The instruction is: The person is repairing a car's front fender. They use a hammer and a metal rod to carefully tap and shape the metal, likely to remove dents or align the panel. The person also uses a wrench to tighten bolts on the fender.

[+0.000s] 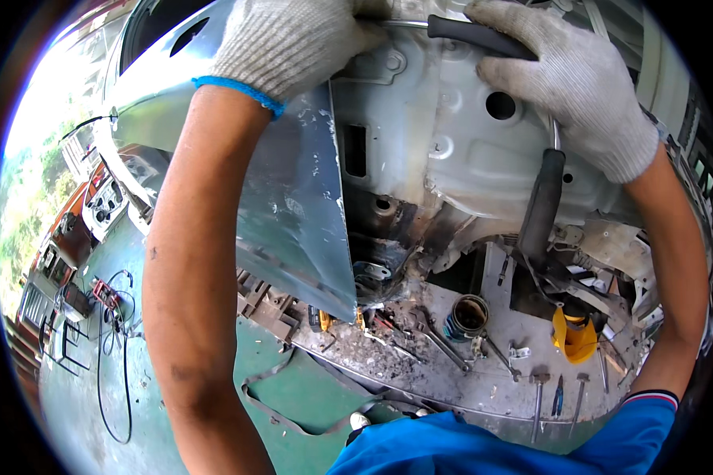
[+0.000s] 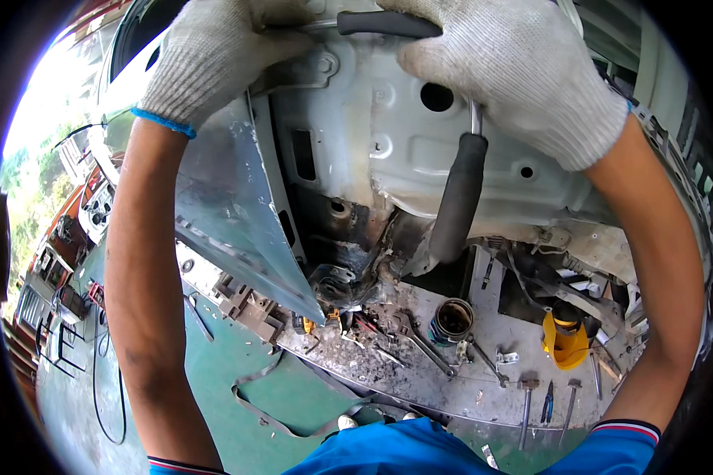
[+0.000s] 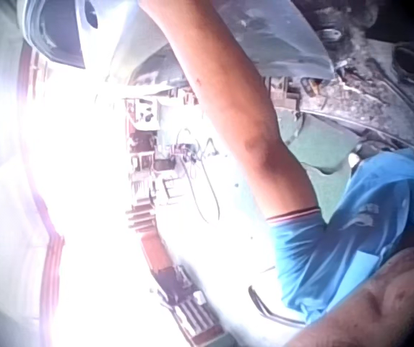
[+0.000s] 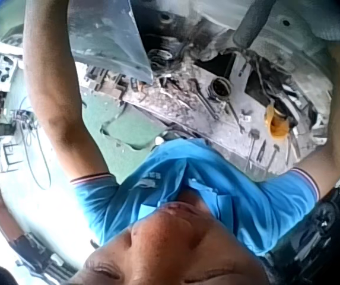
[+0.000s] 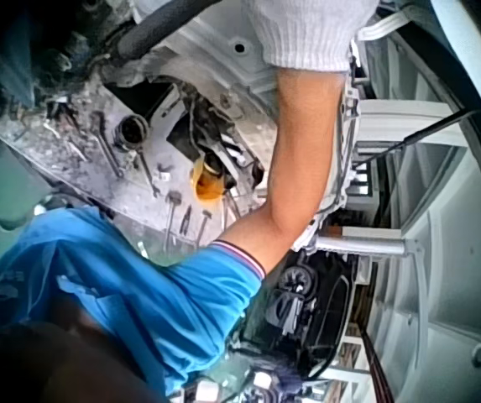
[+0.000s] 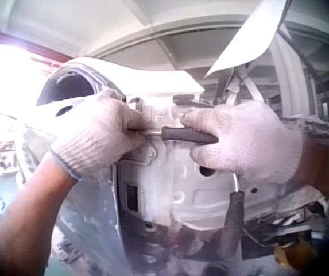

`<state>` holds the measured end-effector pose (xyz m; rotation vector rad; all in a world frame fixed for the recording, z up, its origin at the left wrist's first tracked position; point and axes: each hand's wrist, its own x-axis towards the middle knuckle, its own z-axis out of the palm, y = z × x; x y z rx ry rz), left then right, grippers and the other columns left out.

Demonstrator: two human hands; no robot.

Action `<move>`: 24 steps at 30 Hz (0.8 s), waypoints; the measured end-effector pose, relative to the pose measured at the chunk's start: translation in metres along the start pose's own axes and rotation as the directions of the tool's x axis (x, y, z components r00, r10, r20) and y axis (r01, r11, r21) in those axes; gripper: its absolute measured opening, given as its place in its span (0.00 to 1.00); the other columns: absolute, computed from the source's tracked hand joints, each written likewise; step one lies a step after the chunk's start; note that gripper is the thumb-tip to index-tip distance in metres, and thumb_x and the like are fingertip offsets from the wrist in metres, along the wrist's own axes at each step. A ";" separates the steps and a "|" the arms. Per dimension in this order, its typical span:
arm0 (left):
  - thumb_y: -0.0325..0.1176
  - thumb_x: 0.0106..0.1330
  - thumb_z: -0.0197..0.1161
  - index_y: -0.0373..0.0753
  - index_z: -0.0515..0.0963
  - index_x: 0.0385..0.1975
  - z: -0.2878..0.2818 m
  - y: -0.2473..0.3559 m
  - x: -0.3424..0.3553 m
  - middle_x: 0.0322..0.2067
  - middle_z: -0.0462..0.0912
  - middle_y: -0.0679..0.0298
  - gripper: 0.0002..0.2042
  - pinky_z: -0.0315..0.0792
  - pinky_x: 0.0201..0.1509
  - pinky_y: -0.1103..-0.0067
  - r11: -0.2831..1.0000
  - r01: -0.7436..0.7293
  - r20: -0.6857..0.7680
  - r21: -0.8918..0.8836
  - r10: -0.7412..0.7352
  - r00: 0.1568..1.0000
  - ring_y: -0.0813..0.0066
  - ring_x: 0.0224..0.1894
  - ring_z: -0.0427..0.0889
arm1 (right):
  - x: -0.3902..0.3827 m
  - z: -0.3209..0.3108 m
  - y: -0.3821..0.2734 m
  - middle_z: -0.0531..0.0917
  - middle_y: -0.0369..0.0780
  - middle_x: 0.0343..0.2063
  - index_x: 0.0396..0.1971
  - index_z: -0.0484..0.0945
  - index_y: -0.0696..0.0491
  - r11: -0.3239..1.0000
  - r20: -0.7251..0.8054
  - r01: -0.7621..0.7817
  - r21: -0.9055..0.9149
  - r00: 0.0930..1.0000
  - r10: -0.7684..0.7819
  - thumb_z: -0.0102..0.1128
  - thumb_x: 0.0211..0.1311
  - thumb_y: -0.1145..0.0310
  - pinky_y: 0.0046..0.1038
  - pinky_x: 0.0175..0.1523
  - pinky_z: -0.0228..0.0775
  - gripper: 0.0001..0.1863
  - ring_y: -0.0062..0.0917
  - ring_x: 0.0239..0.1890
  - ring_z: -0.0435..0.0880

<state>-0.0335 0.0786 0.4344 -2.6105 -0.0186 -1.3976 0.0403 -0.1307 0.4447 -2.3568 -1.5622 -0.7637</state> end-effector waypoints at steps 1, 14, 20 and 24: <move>0.34 0.55 0.72 0.43 0.90 0.38 -0.004 0.003 0.002 0.28 0.88 0.55 0.11 0.81 0.43 0.68 0.998 0.026 0.024 -0.059 -0.025 0.999 0.58 0.32 0.88 | -0.002 -0.001 -0.002 0.87 0.46 0.42 0.48 0.84 0.60 0.998 -0.007 -0.014 -0.061 1.000 0.014 0.62 0.63 0.71 0.31 0.41 0.81 0.16 0.37 0.40 0.88; 0.34 0.57 0.72 0.41 0.90 0.38 0.004 0.002 -0.004 0.27 0.87 0.53 0.10 0.80 0.41 0.69 0.998 -0.055 -0.049 0.038 0.057 0.997 0.57 0.32 0.87 | 0.006 0.021 0.016 0.85 0.45 0.46 0.60 0.78 0.58 0.968 -0.184 0.186 -0.171 0.959 -0.216 0.65 0.59 0.75 0.27 0.41 0.80 0.27 0.34 0.34 0.88; 0.34 0.55 0.74 0.40 0.90 0.38 0.021 -0.015 0.013 0.28 0.89 0.56 0.11 0.80 0.41 0.70 0.994 -0.097 -0.025 -0.058 0.096 0.995 0.62 0.32 0.88 | 0.005 -0.015 0.039 0.85 0.43 0.46 0.58 0.80 0.60 0.621 0.163 -0.133 0.773 0.987 0.009 0.62 0.64 0.73 0.21 0.29 0.77 0.21 0.23 0.29 0.86; 0.43 0.64 0.71 0.44 0.89 0.47 0.022 -0.026 0.004 0.38 0.86 0.58 0.15 0.80 0.48 0.69 0.995 0.042 0.040 0.093 -0.046 0.998 0.64 0.39 0.86 | 0.009 0.018 0.045 0.85 0.45 0.47 0.48 0.85 0.57 0.948 -0.122 0.300 -0.102 0.942 -0.311 0.61 0.62 0.72 0.27 0.30 0.80 0.15 0.30 0.32 0.87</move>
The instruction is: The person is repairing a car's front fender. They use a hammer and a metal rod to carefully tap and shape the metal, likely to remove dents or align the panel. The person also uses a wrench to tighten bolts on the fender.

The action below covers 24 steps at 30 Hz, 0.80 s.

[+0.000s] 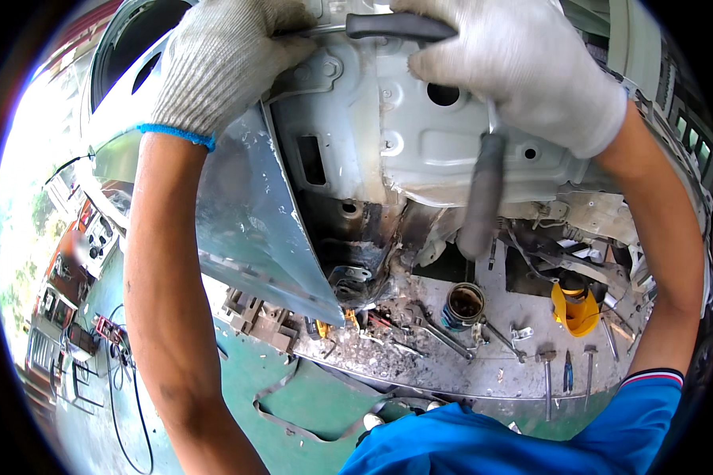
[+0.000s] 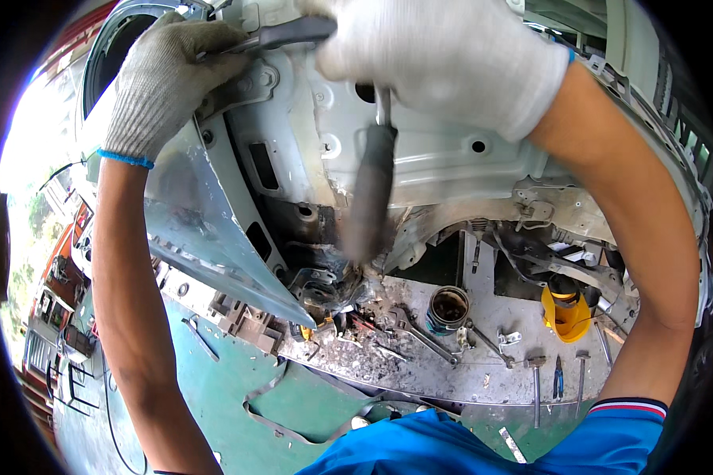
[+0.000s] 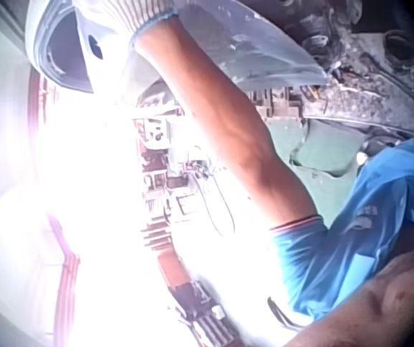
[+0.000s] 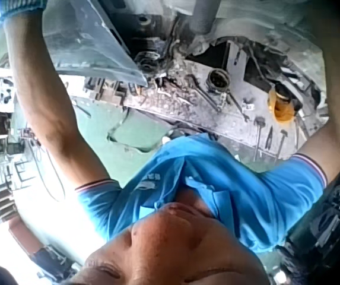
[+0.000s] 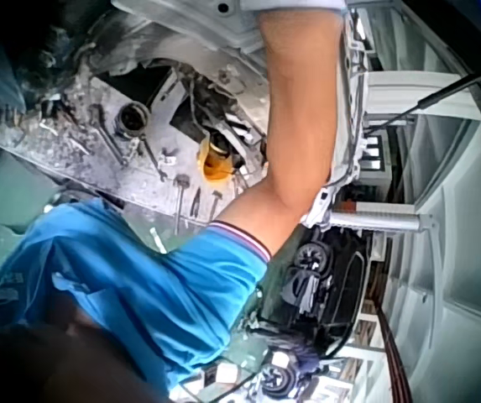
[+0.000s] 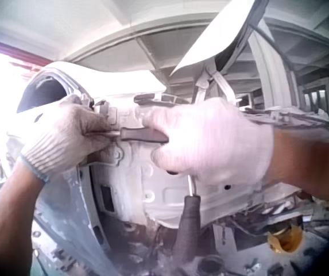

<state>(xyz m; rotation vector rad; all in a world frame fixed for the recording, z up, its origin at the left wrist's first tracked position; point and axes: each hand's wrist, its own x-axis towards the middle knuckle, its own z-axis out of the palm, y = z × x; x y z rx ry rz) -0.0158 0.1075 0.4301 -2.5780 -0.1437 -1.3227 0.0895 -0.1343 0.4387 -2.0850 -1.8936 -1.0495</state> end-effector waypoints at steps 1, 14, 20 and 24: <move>0.42 0.65 0.71 0.43 0.89 0.48 -0.001 0.001 -0.001 0.38 0.86 0.58 0.15 0.81 0.48 0.71 0.986 -0.089 -0.053 0.139 0.097 0.994 0.66 0.38 0.87 | 0.001 0.008 0.001 0.85 0.47 0.48 0.45 0.86 0.56 0.976 -0.014 -0.006 -0.217 1.000 0.003 0.61 0.61 0.72 0.30 0.33 0.81 0.14 0.34 0.36 0.88; 0.36 0.66 0.72 0.42 0.88 0.50 -0.005 0.006 -0.004 0.38 0.82 0.61 0.15 0.82 0.35 0.78 0.998 0.010 -0.007 -0.060 -0.010 1.000 0.74 0.30 0.86 | -0.001 0.020 0.018 0.83 0.43 0.45 0.33 0.86 0.53 0.901 -0.136 0.264 -0.344 0.936 -0.326 0.64 0.58 0.69 0.29 0.32 0.82 0.07 0.30 0.35 0.87; 0.35 0.66 0.71 0.41 0.88 0.50 -0.005 0.018 0.000 0.38 0.81 0.61 0.14 0.82 0.34 0.80 0.997 0.005 0.025 -0.075 -0.003 1.000 0.74 0.30 0.87 | 0.004 0.036 0.052 0.84 0.42 0.45 0.41 0.89 0.53 0.916 -0.104 0.239 0.322 0.971 -0.216 0.64 0.64 0.67 0.24 0.30 0.79 0.10 0.23 0.33 0.86; 0.36 0.67 0.71 0.41 0.88 0.50 -0.005 0.011 -0.002 0.38 0.81 0.60 0.14 0.82 0.34 0.79 0.997 0.040 0.017 -0.064 -0.039 0.999 0.74 0.31 0.87 | -0.005 0.016 0.018 0.85 0.42 0.44 0.42 0.89 0.52 0.926 -0.125 0.299 -0.232 0.934 -0.333 0.64 0.64 0.68 0.24 0.33 0.80 0.10 0.22 0.35 0.86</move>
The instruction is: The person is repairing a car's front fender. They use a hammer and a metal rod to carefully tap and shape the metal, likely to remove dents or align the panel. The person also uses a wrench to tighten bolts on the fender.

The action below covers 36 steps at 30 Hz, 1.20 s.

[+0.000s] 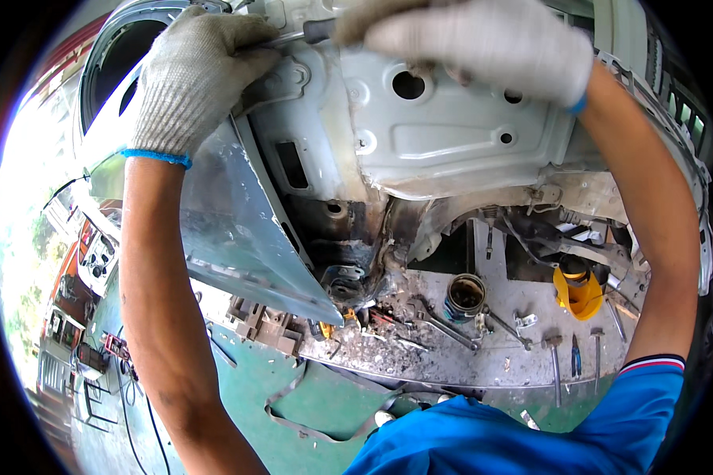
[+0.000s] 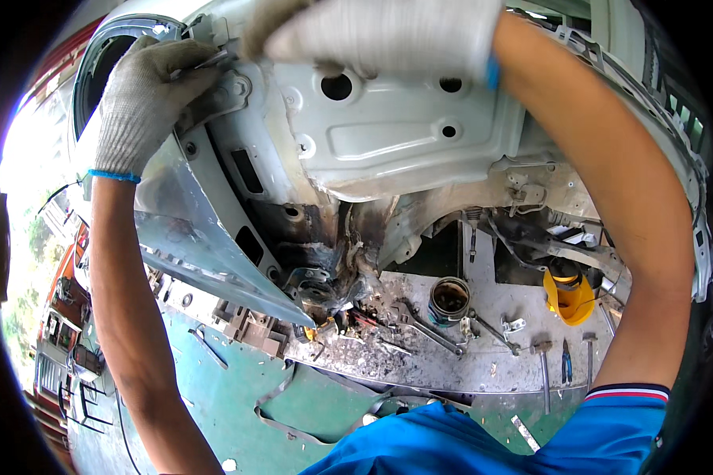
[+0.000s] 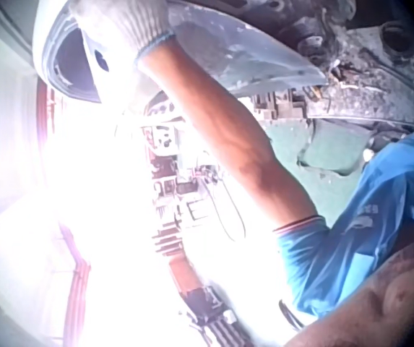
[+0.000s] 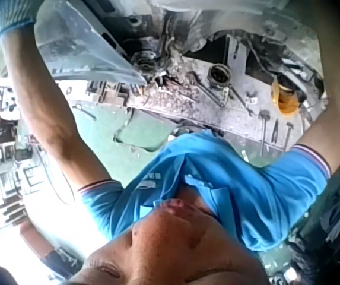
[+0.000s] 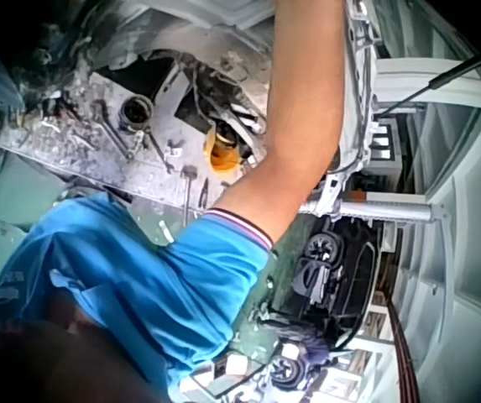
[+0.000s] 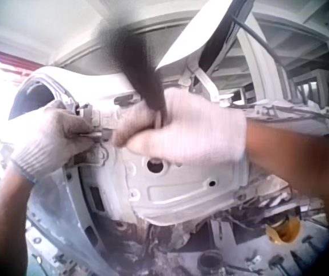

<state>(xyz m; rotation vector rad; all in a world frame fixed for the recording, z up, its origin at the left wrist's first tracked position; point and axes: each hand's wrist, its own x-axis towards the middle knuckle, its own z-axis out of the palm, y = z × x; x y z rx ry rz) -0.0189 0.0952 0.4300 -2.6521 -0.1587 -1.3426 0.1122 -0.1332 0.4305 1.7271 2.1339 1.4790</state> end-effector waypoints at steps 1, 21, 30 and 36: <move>0.36 0.67 0.71 0.41 0.88 0.50 0.000 -0.004 0.001 0.37 0.81 0.60 0.14 0.82 0.33 0.79 0.995 -0.081 -0.036 0.052 0.083 0.996 0.75 0.30 0.86 | 0.002 -0.007 -0.004 0.85 0.42 0.44 0.43 0.89 0.51 0.989 -0.005 0.032 -0.143 0.999 -0.033 0.64 0.64 0.68 0.24 0.33 0.80 0.10 0.22 0.36 0.86; 0.35 0.67 0.71 0.42 0.87 0.51 0.002 -0.003 0.004 0.38 0.83 0.61 0.14 0.81 0.32 0.80 0.999 -0.053 -0.006 0.014 0.053 0.999 0.77 0.26 0.86 | -0.008 0.029 0.018 0.86 0.43 0.44 0.33 0.86 0.56 0.731 0.123 -0.252 0.634 0.966 0.226 0.65 0.63 0.66 0.30 0.30 0.81 0.08 0.26 0.37 0.87; 0.37 0.66 0.71 0.42 0.87 0.51 0.005 -0.016 0.003 0.39 0.82 0.61 0.15 0.81 0.32 0.79 0.980 -0.141 -0.060 0.141 0.151 0.987 0.77 0.27 0.85 | 0.004 -0.008 -0.017 0.84 0.47 0.41 0.48 0.84 0.59 0.976 0.081 -0.193 -0.102 0.976 0.202 0.60 0.61 0.71 0.31 0.31 0.81 0.17 0.35 0.33 0.88; 0.36 0.67 0.70 0.42 0.87 0.51 0.006 -0.010 0.006 0.38 0.81 0.61 0.14 0.81 0.34 0.79 0.985 -0.146 -0.040 0.089 0.150 0.988 0.77 0.28 0.84 | -0.009 0.015 0.008 0.84 0.44 0.41 0.55 0.81 0.57 0.681 0.071 -0.263 0.683 0.953 0.296 0.60 0.67 0.67 0.30 0.32 0.81 0.19 0.29 0.35 0.87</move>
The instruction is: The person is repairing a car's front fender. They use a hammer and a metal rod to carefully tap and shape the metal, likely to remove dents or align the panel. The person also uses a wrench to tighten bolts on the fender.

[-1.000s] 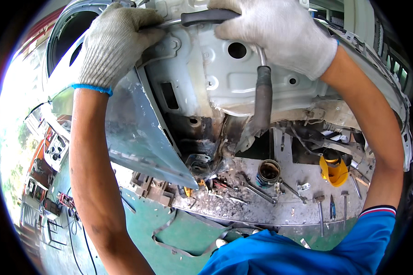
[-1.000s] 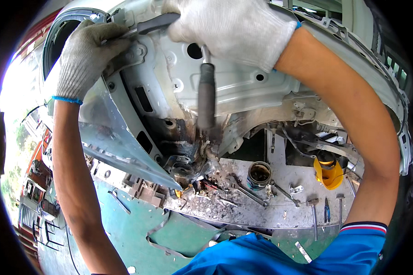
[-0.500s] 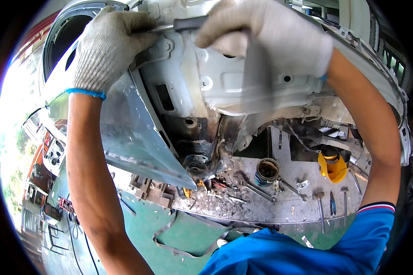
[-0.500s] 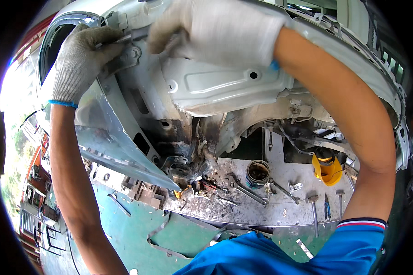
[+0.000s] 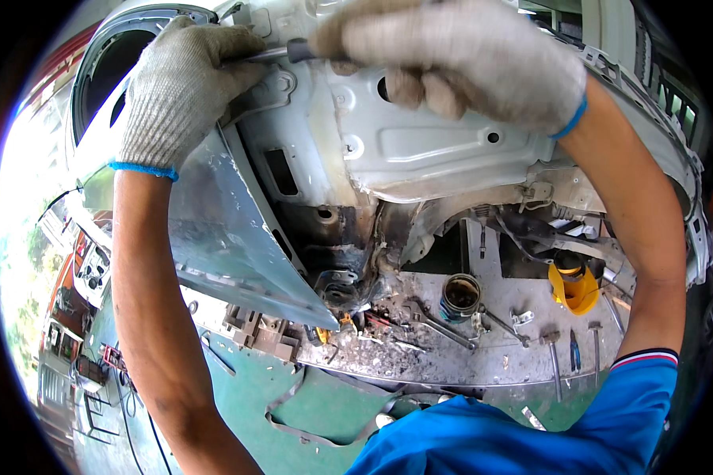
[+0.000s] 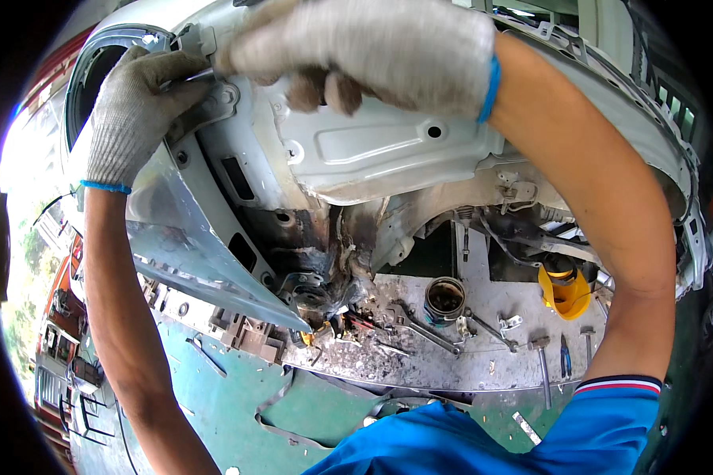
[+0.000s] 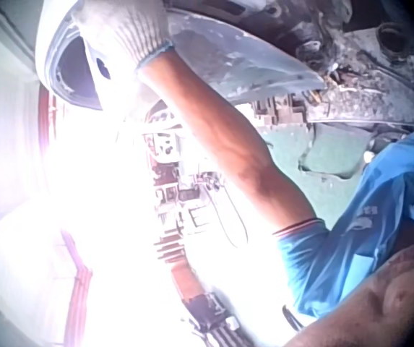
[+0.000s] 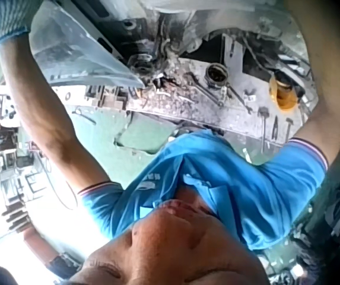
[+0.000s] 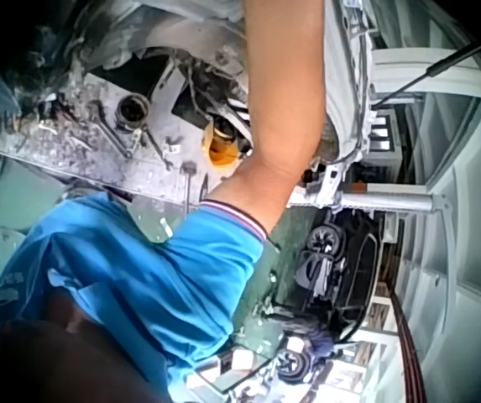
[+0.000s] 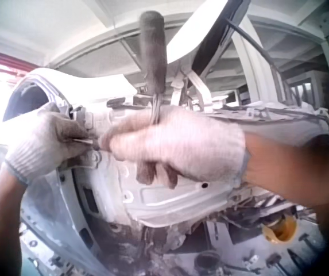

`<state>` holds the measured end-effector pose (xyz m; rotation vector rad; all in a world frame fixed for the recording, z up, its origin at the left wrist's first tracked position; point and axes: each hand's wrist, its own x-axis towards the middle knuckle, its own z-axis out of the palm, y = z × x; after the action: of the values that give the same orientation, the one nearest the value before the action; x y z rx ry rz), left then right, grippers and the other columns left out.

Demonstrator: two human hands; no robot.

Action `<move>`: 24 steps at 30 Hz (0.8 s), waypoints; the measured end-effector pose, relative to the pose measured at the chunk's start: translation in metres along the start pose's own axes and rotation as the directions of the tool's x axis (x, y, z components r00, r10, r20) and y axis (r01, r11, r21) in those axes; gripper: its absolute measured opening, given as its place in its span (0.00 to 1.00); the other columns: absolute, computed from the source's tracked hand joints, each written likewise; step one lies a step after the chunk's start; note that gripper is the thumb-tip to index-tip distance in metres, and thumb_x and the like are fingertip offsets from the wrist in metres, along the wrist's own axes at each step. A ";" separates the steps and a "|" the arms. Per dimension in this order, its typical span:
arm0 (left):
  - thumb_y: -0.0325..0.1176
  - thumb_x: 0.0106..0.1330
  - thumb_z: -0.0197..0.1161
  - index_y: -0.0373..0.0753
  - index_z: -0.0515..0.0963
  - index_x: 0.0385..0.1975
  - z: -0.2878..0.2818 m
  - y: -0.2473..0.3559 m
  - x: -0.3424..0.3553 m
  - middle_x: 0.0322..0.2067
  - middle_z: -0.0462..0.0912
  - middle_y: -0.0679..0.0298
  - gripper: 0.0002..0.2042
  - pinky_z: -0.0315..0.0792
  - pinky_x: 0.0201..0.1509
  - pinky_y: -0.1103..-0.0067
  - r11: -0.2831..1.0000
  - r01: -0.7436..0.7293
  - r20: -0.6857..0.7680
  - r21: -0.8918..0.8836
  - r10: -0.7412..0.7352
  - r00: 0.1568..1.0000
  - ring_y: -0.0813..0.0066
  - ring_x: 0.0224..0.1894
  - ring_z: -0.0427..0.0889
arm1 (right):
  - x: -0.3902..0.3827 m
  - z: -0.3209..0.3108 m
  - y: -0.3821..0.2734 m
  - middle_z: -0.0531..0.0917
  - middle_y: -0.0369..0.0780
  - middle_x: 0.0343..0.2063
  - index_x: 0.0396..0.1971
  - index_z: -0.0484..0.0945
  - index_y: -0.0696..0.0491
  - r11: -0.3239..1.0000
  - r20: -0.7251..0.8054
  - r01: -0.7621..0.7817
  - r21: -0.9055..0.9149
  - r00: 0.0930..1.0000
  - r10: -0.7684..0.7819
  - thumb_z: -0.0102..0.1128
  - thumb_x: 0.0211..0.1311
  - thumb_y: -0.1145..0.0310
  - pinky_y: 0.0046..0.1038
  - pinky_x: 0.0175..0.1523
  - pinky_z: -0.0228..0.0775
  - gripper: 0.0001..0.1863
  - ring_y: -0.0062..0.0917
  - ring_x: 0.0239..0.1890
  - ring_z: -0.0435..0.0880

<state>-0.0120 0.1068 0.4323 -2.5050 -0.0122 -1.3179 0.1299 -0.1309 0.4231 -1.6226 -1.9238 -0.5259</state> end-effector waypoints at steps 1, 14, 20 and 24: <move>0.36 0.67 0.70 0.42 0.88 0.51 0.001 0.001 -0.001 0.38 0.81 0.61 0.14 0.81 0.34 0.79 1.000 0.007 -0.013 0.013 -0.006 1.000 0.77 0.29 0.84 | 0.002 0.003 -0.001 0.84 0.44 0.41 0.54 0.81 0.57 0.977 0.011 -0.075 0.201 0.997 0.074 0.60 0.67 0.66 0.30 0.32 0.81 0.18 0.29 0.34 0.86; 0.36 0.66 0.71 0.41 0.88 0.50 -0.001 0.006 -0.006 0.37 0.81 0.61 0.14 0.82 0.35 0.79 0.999 0.036 -0.007 -0.018 -0.037 0.999 0.77 0.31 0.85 | -0.002 -0.022 -0.029 0.81 0.35 0.41 0.57 0.78 0.59 0.641 0.233 -0.414 0.646 0.907 0.352 0.64 0.70 0.66 0.21 0.31 0.78 0.20 0.16 0.35 0.82; 0.38 0.63 0.70 0.42 0.89 0.47 0.000 -0.004 -0.001 0.34 0.88 0.55 0.15 0.83 0.45 0.70 0.997 -0.045 -0.109 0.059 0.051 0.993 0.62 0.33 0.89 | 0.002 0.002 -0.024 0.85 0.47 0.45 0.61 0.79 0.46 0.952 -0.077 0.022 -0.305 0.996 -0.048 0.61 0.63 0.71 0.34 0.39 0.84 0.24 0.40 0.37 0.86; 0.38 0.67 0.71 0.43 0.88 0.50 -0.001 0.000 -0.001 0.39 0.81 0.60 0.14 0.81 0.35 0.80 0.999 -0.024 -0.040 0.047 0.026 0.999 0.76 0.30 0.84 | 0.011 0.004 -0.041 0.87 0.44 0.39 0.65 0.74 0.53 0.684 -0.026 -0.461 0.565 0.819 0.573 0.60 0.66 0.70 0.33 0.36 0.83 0.26 0.34 0.32 0.87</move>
<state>-0.0134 0.1071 0.4323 -2.4321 -0.0025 -1.3425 0.0880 -0.1276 0.4299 -1.5544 -1.2050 0.0937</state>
